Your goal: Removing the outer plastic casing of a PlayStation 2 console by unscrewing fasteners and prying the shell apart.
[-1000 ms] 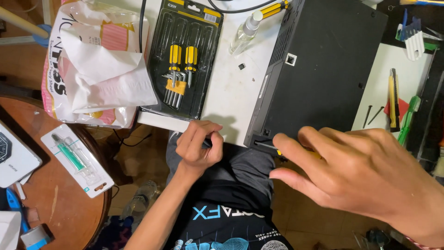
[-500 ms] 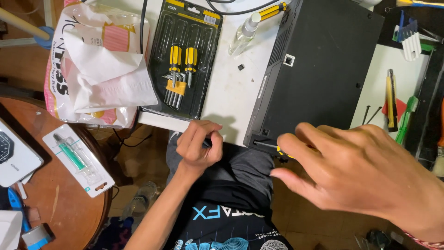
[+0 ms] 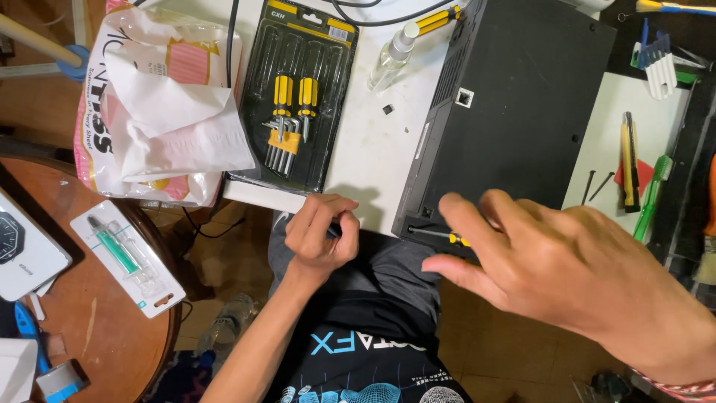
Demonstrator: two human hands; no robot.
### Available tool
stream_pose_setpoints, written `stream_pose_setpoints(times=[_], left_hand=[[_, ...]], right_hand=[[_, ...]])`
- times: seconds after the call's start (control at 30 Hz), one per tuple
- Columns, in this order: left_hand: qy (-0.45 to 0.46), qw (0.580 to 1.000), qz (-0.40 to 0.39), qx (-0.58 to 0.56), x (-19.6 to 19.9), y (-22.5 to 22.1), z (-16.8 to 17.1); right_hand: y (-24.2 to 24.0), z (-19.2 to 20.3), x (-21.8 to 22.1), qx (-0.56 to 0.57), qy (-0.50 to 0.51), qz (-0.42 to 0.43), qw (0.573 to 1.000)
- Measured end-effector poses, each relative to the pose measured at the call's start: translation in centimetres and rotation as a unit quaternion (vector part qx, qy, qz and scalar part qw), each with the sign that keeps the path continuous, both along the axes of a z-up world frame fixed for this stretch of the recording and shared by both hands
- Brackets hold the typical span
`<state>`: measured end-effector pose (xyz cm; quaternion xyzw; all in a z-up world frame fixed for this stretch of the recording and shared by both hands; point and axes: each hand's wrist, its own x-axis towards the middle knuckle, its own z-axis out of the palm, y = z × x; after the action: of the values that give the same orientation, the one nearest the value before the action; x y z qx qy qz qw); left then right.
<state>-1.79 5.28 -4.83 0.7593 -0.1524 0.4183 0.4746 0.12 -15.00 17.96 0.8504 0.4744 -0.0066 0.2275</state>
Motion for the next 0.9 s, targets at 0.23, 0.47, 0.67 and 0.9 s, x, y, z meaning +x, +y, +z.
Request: stream_pose_setpoints(times=[0.23,0.47,0.67,0.9], left_hand=[[-0.004,1.000,0.004,0.001,0.1,-0.1,0.1],[-0.006,1.000,0.002,-0.004,0.2,-0.1,0.0],[-0.005,1.000,0.001,-0.005,0.1,-0.1,0.0],[-0.002,1.000,-0.002,-0.004,0.1,0.0,-0.1]], right_hand=[[0.6,1.1,0.5,0.102,0.129,-0.011,0.986],[0.8,0.9,0.6,0.113,0.201,0.005,0.973],[1.0,0.7,0.2,0.127,0.115,-0.013,0.985],[0.5,0.9,0.5,0.047,0.185,-0.020,0.981]])
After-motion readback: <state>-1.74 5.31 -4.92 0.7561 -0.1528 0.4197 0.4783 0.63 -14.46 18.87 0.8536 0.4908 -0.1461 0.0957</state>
